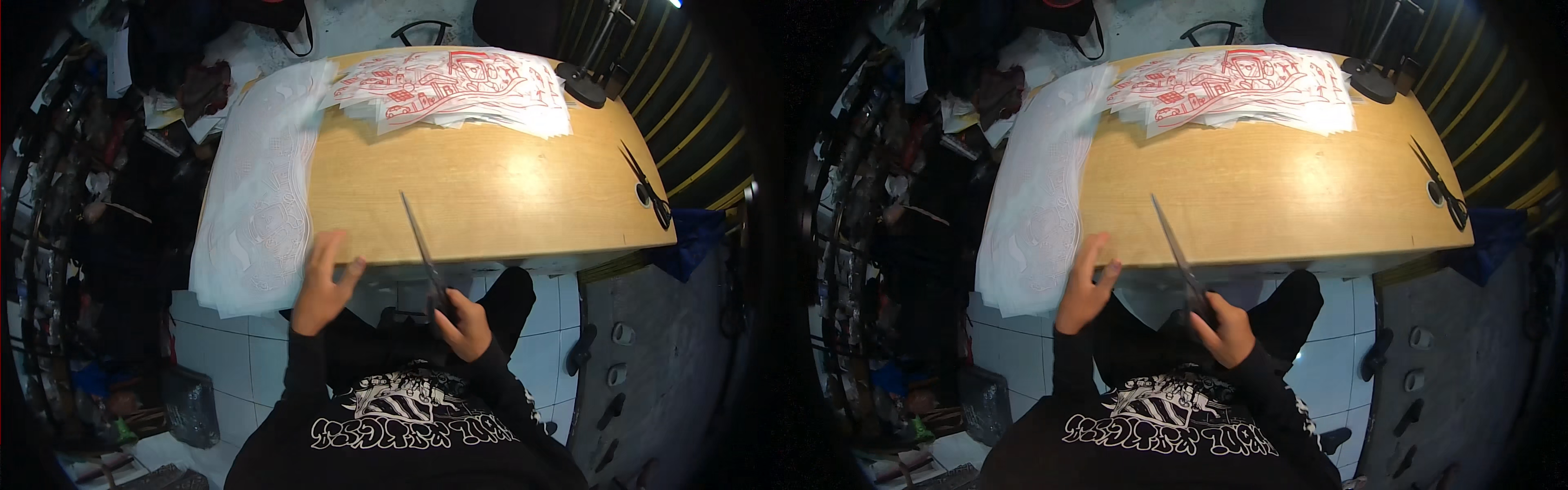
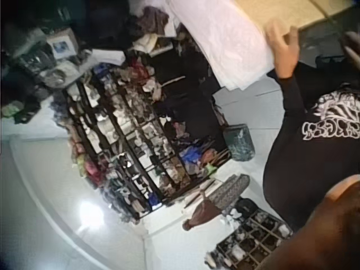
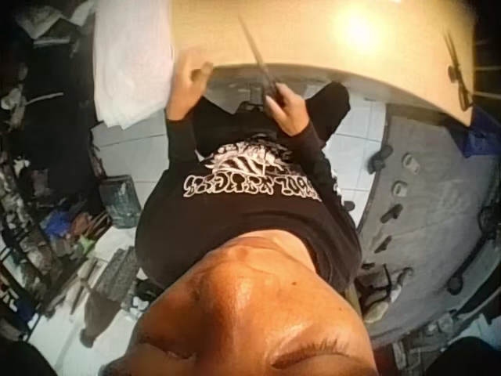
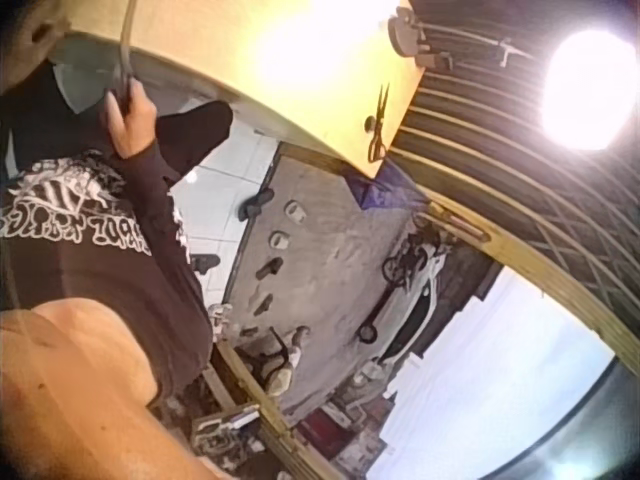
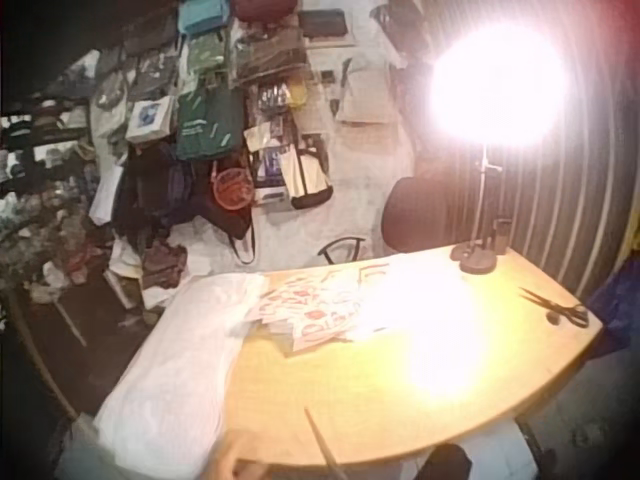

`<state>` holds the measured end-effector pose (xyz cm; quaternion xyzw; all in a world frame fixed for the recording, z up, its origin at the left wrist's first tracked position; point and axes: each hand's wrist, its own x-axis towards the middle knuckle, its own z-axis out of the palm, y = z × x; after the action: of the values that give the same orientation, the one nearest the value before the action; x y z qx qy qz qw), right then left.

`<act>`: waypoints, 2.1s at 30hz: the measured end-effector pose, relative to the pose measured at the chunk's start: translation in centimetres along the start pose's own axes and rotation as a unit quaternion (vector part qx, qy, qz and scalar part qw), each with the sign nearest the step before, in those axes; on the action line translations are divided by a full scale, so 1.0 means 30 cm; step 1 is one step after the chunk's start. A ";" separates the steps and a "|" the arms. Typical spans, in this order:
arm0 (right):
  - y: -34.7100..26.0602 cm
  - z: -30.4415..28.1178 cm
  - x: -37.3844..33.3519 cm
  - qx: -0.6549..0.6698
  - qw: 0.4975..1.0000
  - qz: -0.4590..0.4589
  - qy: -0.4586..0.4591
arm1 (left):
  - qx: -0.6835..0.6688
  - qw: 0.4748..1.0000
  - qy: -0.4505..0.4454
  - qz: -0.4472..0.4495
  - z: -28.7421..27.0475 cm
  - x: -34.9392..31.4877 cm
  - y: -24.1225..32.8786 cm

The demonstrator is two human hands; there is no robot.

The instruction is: Cutting a red printed graphic design on a white paper sheet using scissors.

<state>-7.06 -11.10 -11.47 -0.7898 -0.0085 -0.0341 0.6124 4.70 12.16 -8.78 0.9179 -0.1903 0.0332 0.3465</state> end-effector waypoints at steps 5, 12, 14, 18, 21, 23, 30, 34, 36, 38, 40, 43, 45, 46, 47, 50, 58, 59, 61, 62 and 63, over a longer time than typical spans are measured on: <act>-0.062 0.149 0.144 0.049 0.997 -0.014 -0.064 | -0.074 0.997 0.031 0.005 0.040 -0.046 0.038; -0.113 0.326 0.279 0.112 0.983 -0.050 -0.139 | -0.442 0.890 -0.063 -0.091 -0.034 -0.050 0.036; -0.138 0.352 0.282 0.078 0.975 -0.136 -0.160 | -0.473 0.873 -0.045 -0.109 -0.066 -0.054 0.006; -0.181 0.276 0.196 0.088 0.964 -0.112 -0.225 | -0.527 0.832 -0.092 -0.148 -0.122 -0.041 0.049; -0.216 0.209 0.125 0.132 0.963 -0.067 -0.224 | -0.486 0.854 -0.141 -0.119 -0.093 -0.038 0.071; -0.240 0.179 0.084 0.077 0.974 -0.083 -0.194 | -0.561 0.805 -0.163 -0.102 -0.072 -0.030 0.107; -0.323 0.086 -0.029 0.097 0.967 -0.105 -0.211 | -0.614 0.757 -0.219 -0.047 -0.126 -0.019 0.239; -0.312 0.113 -0.012 0.115 0.965 -0.131 -0.196 | -0.621 0.757 -0.199 -0.040 -0.123 -0.015 0.241; -0.289 0.123 0.007 0.119 0.970 -0.084 -0.195 | -0.624 0.755 -0.194 -0.057 -0.114 -0.013 0.236; -0.252 0.161 0.043 0.218 0.963 -0.032 -0.154 | -0.553 0.823 -0.127 -0.038 -0.103 -0.029 0.246; -0.189 0.157 0.053 0.294 0.942 0.014 -0.159 | -0.501 0.847 -0.178 -0.017 -0.078 -0.040 0.249; -0.115 0.110 0.033 0.390 0.914 0.056 -0.090 | -0.489 0.836 -0.245 -0.036 -0.048 -0.037 0.295; -0.129 0.050 0.016 0.281 0.958 0.059 0.029 | -0.466 0.879 -0.081 0.058 0.128 -0.025 0.207; -0.120 0.014 -0.001 0.270 0.959 0.061 0.064 | -0.437 0.889 -0.119 0.058 0.254 -0.038 0.145; -0.114 -0.010 -0.010 0.261 0.959 0.062 0.096 | -0.405 0.899 -0.156 0.058 0.359 -0.065 0.118; -0.143 -0.052 -0.011 0.286 0.954 -0.016 0.083 | -0.371 0.824 -0.426 0.036 0.546 -0.174 0.223; -0.193 0.028 0.050 0.256 0.961 0.073 -0.068 | -0.390 0.819 -0.413 0.081 0.647 -0.256 0.243; -0.179 0.044 0.076 0.253 0.959 0.078 -0.100 | -0.387 0.824 -0.406 0.082 0.645 -0.258 0.243; -0.191 0.064 0.158 0.161 0.964 0.115 -0.179 | -0.380 0.834 -0.392 0.080 0.642 -0.271 0.237; -0.189 0.075 0.196 0.161 0.964 0.110 -0.184 | -0.377 0.838 -0.386 0.081 0.638 -0.273 0.233; -0.183 0.087 0.230 0.045 0.972 0.076 -0.220 | -0.373 0.842 -0.381 0.082 0.635 -0.275 0.230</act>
<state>-0.35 -7.40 -6.37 -0.7479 -0.0846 0.1875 0.6312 -6.83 -2.25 -20.52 0.6403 -0.3802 -0.3646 0.5590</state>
